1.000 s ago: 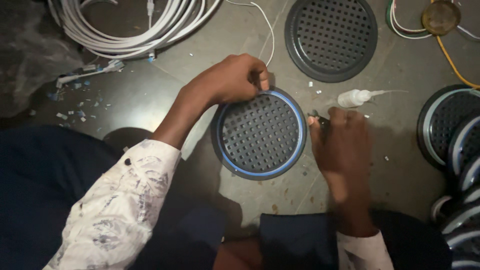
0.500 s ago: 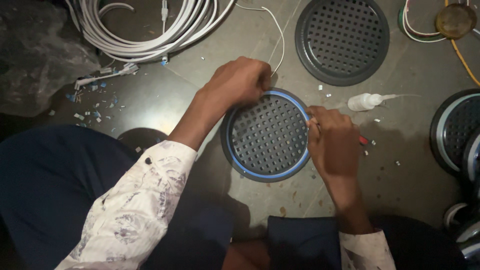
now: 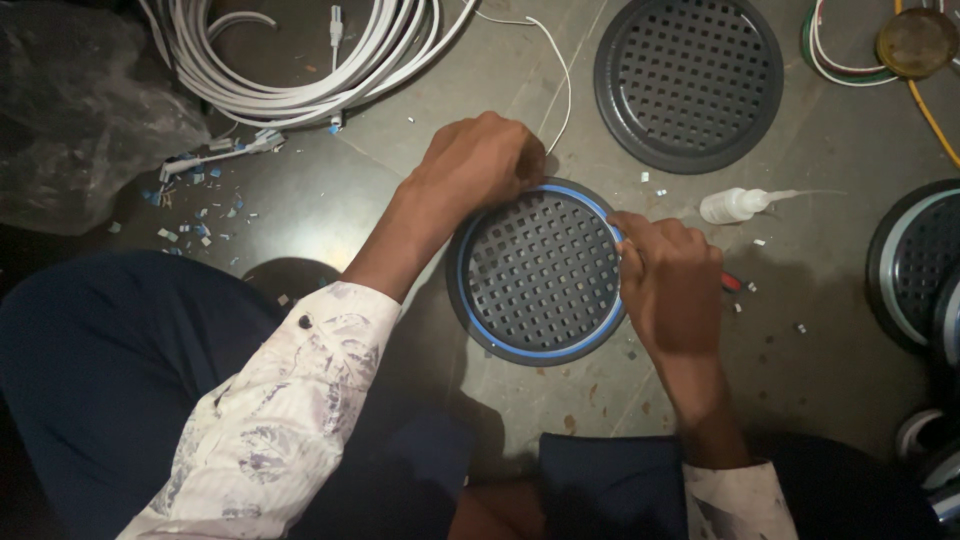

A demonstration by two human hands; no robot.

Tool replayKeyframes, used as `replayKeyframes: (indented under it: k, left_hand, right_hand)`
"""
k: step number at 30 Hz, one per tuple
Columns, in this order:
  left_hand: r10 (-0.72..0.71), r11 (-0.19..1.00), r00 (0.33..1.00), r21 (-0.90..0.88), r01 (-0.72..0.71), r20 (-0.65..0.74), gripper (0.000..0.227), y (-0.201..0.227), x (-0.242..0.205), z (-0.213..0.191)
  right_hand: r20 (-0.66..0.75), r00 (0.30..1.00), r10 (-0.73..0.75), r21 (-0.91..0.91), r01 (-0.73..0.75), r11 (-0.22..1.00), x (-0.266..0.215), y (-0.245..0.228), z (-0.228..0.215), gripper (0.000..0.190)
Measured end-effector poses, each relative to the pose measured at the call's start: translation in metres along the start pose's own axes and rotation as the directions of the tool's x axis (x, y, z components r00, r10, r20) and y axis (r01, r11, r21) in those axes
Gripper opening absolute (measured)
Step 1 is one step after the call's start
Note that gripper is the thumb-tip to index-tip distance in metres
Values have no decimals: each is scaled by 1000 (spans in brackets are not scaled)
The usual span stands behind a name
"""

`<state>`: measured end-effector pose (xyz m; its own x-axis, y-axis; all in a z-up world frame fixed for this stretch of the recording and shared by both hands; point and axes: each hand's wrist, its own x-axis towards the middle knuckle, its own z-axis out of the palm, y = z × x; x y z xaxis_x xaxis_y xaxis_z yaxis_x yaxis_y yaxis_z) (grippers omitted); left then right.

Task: The person sits on the floor and assembles circular LED light panels. They apply glue from a bottle along the edge of a perforated disc, press a flexible LED strip into place, and trim the strip with shears. The person repeats this process on multiple discs, stacking finished units to the side.

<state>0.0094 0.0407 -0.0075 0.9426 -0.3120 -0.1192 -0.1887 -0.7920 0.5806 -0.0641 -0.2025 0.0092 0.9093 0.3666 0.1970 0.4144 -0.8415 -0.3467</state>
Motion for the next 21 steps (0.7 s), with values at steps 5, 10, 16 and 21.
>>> replayKeyframes:
  k: [5, 10, 16, 21]
  left_hand:
    - [75, 992, 997, 98, -74, -6, 24, 4, -1, 0]
    - [180, 979, 982, 111, -173, -61, 26, 8, -2, 5]
    - [315, 918, 942, 289, -272, -112, 22, 12, -5, 7]
    - [241, 912, 970, 344, -222, -15, 23, 13, -7, 7]
  right_hand:
    - [9, 999, -43, 16, 42, 999, -1, 3, 2, 42]
    - [25, 999, -22, 29, 21, 999, -2, 6, 5, 44]
    - [-10, 999, -45, 29, 46, 999, -3, 6, 6, 36]
    - [-16, 997, -76, 10, 76, 997, -1, 8, 9, 32]
